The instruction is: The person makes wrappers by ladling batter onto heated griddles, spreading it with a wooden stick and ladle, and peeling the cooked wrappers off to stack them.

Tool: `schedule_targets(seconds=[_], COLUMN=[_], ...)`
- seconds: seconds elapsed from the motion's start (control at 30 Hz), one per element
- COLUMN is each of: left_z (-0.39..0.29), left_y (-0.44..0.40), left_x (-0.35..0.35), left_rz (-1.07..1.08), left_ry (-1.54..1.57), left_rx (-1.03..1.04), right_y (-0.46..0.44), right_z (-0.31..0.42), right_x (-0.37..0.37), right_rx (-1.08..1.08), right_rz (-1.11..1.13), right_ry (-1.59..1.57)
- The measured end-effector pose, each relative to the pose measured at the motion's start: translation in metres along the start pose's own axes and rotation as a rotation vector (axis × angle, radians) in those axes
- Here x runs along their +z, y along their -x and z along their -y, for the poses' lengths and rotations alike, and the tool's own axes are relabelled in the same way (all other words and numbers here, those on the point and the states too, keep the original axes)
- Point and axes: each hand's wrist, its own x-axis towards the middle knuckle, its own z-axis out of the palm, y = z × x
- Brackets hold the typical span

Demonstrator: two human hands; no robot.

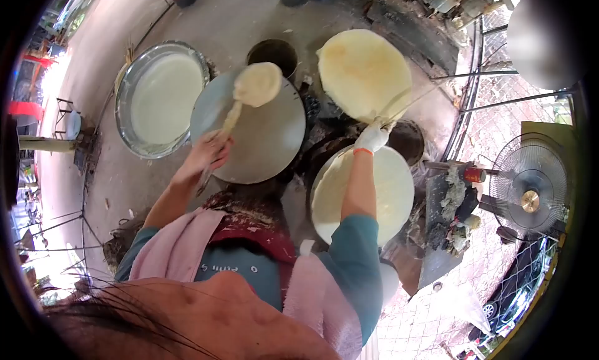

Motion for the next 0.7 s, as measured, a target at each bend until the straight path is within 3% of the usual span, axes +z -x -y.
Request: schedule_targets(seconds=[0.03, 0.1, 0.2, 0.27, 0.3, 0.4, 0.47, 0.5, 0.53, 0.6, 0.63, 0.67, 0.7], left_z=[0.01, 0.042, 0.104, 0.094, 0.086, 0.064, 0.061, 0.061, 0.056, 0.034, 0.037, 0.046, 0.057], left_y=[-0.012, -0.041, -0.071, -0.072, -0.071, -0.072, -0.078, -0.078, -0.073, -0.061, -0.057, -0.054, -0.053], left_x=[0.001, -0.004, -0.021, -0.031, -0.037, -0.07, -0.107, -0.122, -0.134, -0.156, -0.169, -0.184, -0.196], left_rz=[-0.013, 0.033, -0.185, -0.215, -0.232, -0.317, -0.396, -0.437, -0.408, -0.364, -0.433, -0.509, -0.492], left_ry=[-0.061, -0.372, -0.887, -0.998, -1.053, -1.128, -1.077, -1.045, -0.967, -0.809, -0.995, -1.182, -1.223], left_rx=[-0.023, -0.01, 0.417, 0.424, 0.431, 0.561, 0.734, 0.814, 0.859, 0.955, 1.109, 1.26, 1.303], right_y=[0.028, 0.075, 0.161, 0.233, 0.264, 0.331, 0.359, 0.374, 0.382, 0.393, 0.393, 0.396, 0.403], right_z=[0.024, 0.029, 0.019, 0.028, 0.035, -0.044, -0.066, -0.036, 0.02, 0.024, 0.037, 0.011, 0.045], right_x=[0.004, -0.01, -0.035, -0.047, -0.052, -0.077, -0.058, -0.025, 0.002, 0.02, 0.025, 0.017, 0.027], right_rx=[-0.017, 0.163, 0.278, 0.257, 0.415, 0.097, 0.334, 0.393, 0.8, 0.79, 0.759, 0.423, 0.434], right_rz=[-0.007, 0.187, 0.442, 0.502, 0.475, 0.471, 0.412, 0.377, 0.399, 0.356, 0.374, 0.313, 0.263], right_ry=[-0.008, 0.021, -0.049, 0.018, 0.089, 0.556, 0.33, 0.163, 0.086, 0.138, 0.194, 0.214, -0.037])
